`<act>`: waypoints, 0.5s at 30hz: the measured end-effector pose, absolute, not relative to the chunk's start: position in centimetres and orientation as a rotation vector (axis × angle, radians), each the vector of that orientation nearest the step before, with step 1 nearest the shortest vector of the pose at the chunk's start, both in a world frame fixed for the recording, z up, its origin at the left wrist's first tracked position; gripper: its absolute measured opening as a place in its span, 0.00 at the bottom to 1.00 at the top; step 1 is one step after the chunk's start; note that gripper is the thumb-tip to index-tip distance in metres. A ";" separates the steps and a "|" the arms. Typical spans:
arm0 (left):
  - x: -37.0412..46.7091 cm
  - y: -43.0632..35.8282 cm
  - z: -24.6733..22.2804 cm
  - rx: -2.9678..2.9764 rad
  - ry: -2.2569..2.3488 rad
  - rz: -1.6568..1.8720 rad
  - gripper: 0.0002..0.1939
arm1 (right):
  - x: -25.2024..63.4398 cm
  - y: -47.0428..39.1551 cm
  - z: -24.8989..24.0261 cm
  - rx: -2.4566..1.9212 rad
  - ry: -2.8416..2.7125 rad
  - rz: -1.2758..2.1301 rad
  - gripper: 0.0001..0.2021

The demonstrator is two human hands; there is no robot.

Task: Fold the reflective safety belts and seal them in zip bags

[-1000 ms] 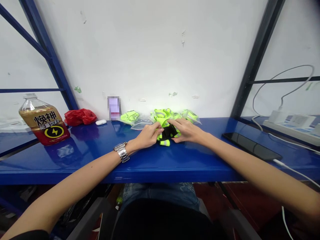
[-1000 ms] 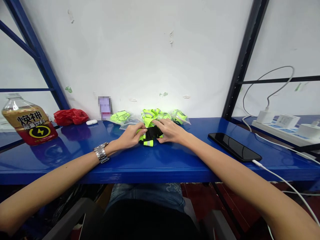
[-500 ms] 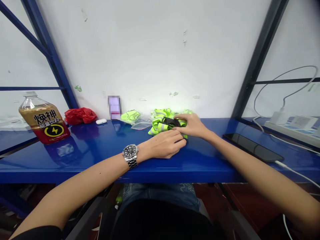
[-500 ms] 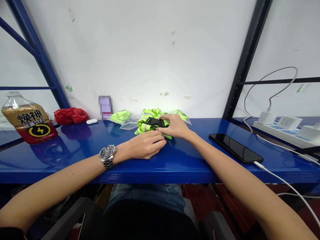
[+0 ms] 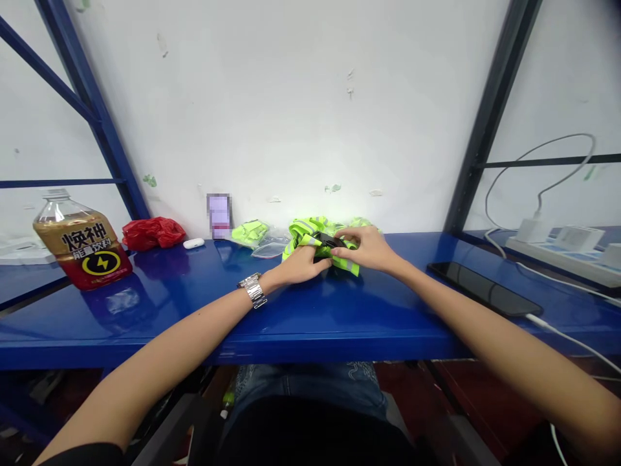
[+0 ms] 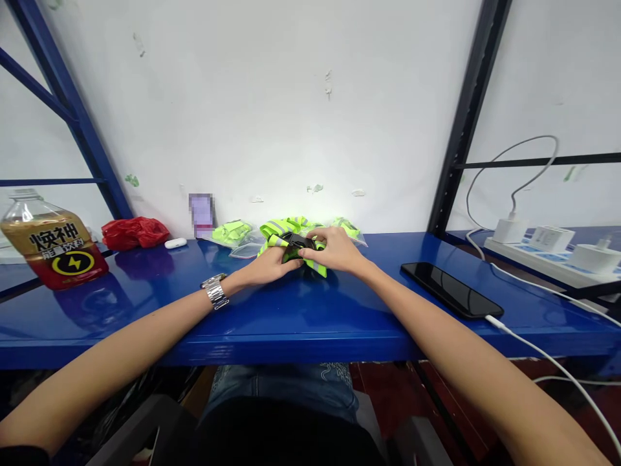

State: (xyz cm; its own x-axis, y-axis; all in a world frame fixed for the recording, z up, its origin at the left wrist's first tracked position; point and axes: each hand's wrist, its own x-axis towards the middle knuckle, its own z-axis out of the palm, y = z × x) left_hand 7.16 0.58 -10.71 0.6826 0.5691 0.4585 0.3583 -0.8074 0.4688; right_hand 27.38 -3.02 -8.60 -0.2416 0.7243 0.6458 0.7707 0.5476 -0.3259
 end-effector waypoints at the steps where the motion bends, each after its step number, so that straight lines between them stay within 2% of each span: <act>1: 7.3 0.5 -10.6 2.405 0.616 0.893 0.18 | 27.3 -3.1 -8.6 -1.201 -2.003 -0.077 0.22; 4: 8.0 0.1 -10.1 1.938 0.403 1.038 0.17 | 27.1 -3.1 -8.5 -1.169 -2.025 -0.082 0.21; 8: 8.9 -0.2 -9.7 1.386 0.458 1.351 0.15 | 26.8 -3.2 -8.5 -1.122 -2.159 -0.209 0.19; 13: 9.3 0.3 -9.4 1.109 0.599 1.500 0.08 | 25.3 -4.0 -9.2 -1.120 -2.077 -0.597 0.29; 15: 9.4 0.3 -9.3 1.025 0.606 1.523 0.07 | 24.3 -4.6 -9.6 -0.927 -2.094 -0.740 0.25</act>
State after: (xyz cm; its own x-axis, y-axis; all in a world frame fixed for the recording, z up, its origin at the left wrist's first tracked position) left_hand 9.35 0.35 -9.32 0.0263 0.9616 0.2732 -0.5116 -0.2219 0.8301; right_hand 24.31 -4.56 -9.58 -0.4832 0.3774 0.7900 0.7899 0.5771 0.2074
